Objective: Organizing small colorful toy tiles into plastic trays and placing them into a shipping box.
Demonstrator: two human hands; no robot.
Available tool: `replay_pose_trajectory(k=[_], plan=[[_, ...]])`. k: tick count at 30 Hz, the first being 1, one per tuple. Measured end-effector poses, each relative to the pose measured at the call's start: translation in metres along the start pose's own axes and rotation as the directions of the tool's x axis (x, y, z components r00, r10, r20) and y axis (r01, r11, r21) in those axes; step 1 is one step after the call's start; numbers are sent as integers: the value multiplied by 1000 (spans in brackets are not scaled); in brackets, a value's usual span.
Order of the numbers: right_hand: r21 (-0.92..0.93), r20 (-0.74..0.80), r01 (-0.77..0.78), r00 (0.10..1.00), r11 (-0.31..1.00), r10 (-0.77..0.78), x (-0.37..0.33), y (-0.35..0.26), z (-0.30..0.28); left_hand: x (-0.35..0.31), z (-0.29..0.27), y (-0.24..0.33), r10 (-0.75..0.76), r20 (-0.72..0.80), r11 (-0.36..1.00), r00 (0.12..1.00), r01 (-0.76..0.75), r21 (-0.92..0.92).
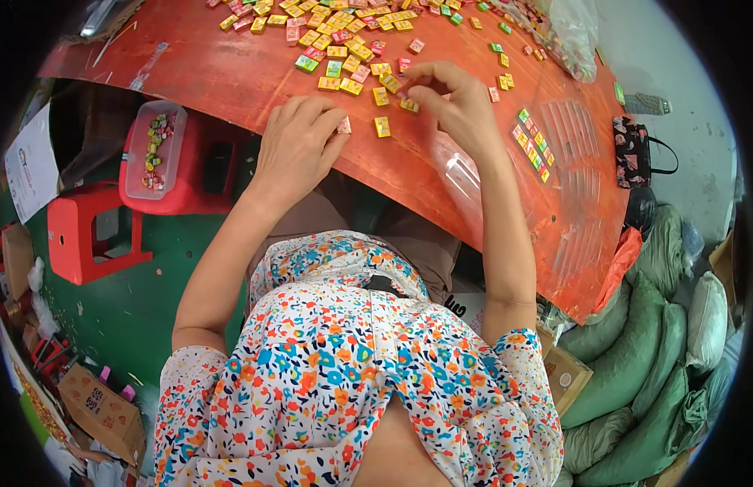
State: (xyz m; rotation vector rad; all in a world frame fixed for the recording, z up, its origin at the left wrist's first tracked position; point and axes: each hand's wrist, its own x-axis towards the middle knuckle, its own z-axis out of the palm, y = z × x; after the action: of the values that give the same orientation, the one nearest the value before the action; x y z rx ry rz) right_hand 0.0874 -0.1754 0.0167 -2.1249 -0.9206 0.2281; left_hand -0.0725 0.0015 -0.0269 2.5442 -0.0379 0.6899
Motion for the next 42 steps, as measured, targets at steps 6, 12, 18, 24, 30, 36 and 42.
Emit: replay_pose_trajectory(k=[6,12,18,24,30,36,42], plan=[[-57,206,186,963,981,-171,-13,-12,31,2,3,1,-2,4,1000,1000,2,-14],[-312,279,304,935,900,-219,-25,-21,15,-4,0,-1,-24,12,998,1000,25,-52],[-108,209,172,967,979,-147,-30,-15,17,4,6,2,12,-21,999,1000,-13,-36],[-301,16,255,965,919,-262,8,-8,19,20,-6,-17,-42,-82,998,996,38,-40],[-512,77,363,922,778,-379,41,-6,47,45,3,-33,-79,35,993,996,75,93],[-586,155,397,911,706,-383,43,-7,49,42,3,-34,-75,-1,993,997,75,95],[-355,138,320,947,879,-289,33,-4,28,17,-27,-14,-132,67,977,989,141,-158]])
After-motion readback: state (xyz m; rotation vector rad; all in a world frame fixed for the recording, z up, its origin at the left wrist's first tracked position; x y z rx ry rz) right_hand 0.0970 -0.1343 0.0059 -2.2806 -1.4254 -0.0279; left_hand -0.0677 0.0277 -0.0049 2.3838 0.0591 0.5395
